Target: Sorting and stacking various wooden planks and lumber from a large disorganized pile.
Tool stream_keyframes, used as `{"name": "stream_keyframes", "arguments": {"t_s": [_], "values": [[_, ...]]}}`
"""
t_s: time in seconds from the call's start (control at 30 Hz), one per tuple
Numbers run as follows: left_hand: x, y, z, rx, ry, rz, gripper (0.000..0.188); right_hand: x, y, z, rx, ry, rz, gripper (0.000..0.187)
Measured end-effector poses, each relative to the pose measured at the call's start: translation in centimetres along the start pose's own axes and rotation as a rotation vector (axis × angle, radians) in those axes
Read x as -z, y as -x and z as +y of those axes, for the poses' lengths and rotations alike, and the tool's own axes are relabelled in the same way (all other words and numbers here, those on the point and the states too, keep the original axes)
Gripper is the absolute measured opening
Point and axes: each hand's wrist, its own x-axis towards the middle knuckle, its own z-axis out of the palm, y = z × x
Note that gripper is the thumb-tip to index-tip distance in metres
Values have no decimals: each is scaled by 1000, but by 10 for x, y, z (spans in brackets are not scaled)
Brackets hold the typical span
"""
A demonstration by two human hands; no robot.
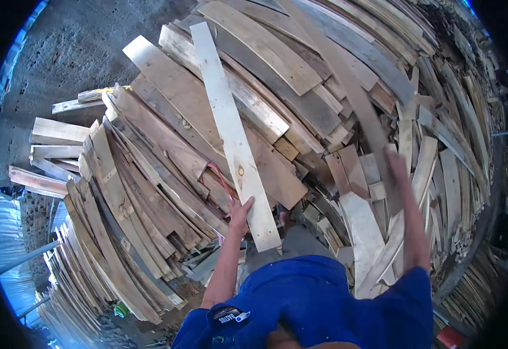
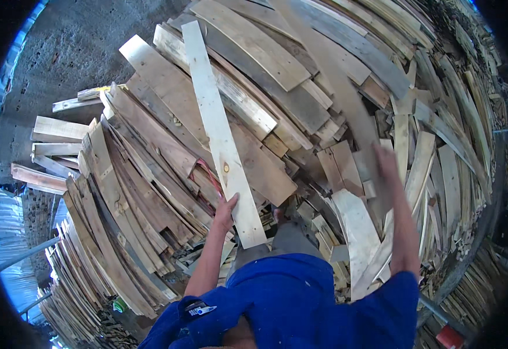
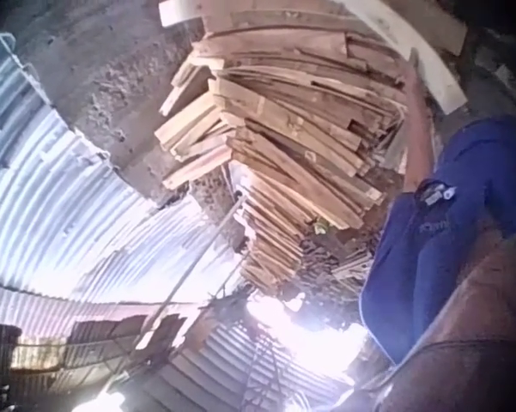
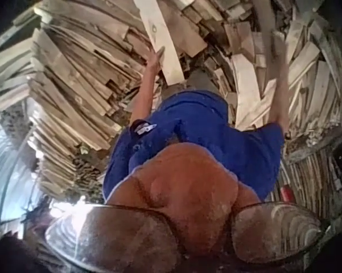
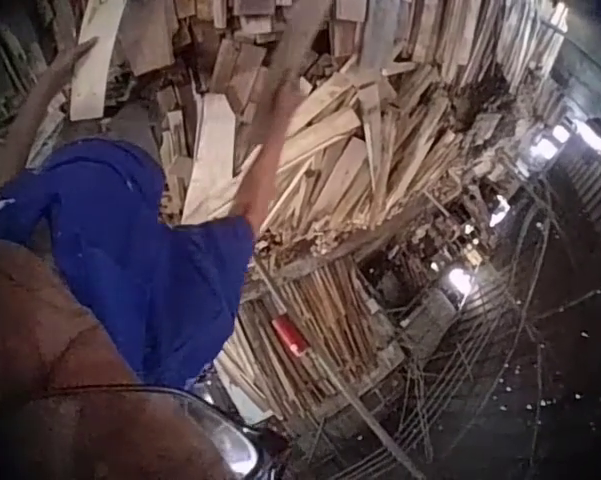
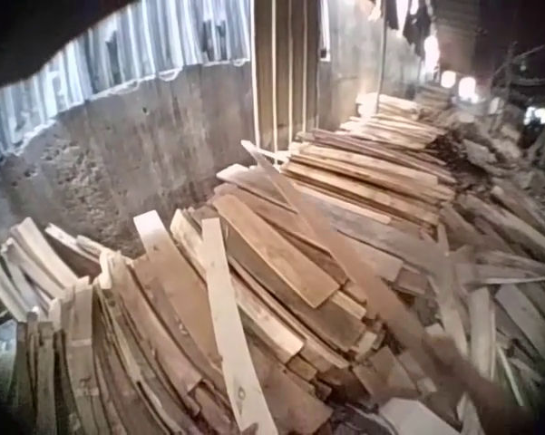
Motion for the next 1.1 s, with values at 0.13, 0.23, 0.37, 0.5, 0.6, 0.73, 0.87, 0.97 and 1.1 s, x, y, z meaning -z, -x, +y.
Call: {"name": "stream_keyframes", "arguments": {"t_s": [0.13,0.23,0.37,0.5,0.6,0.73,0.87,0.97,1.1], "values": [[7,0,0,-49,20,79,54,24,-101,-61,117,855,423,51],[-18,0,2,-39,21,18,69,10,-170,-58,183,858,295,65],[-21,-20,-16,-250,-131,141,66,-123,-205,-100,477,704,264,71],[-57,23,31,-21,-252,196,65,-222,-207,-186,323,619,-122,102],[-22,4,-6,31,-61,185,58,-274,-207,-226,285,719,-139,113],[-29,-4,-8,47,-60,171,59,-279,-218,-238,229,813,-177,119],[-31,-16,-19,49,3,118,57,-263,-209,-250,194,844,-273,118],[-35,-18,-21,62,-6,116,55,-216,-154,-264,202,444,-470,95],[-50,-23,-21,78,33,28,54,-185,-40,-164,326,345,-365,82]]}}
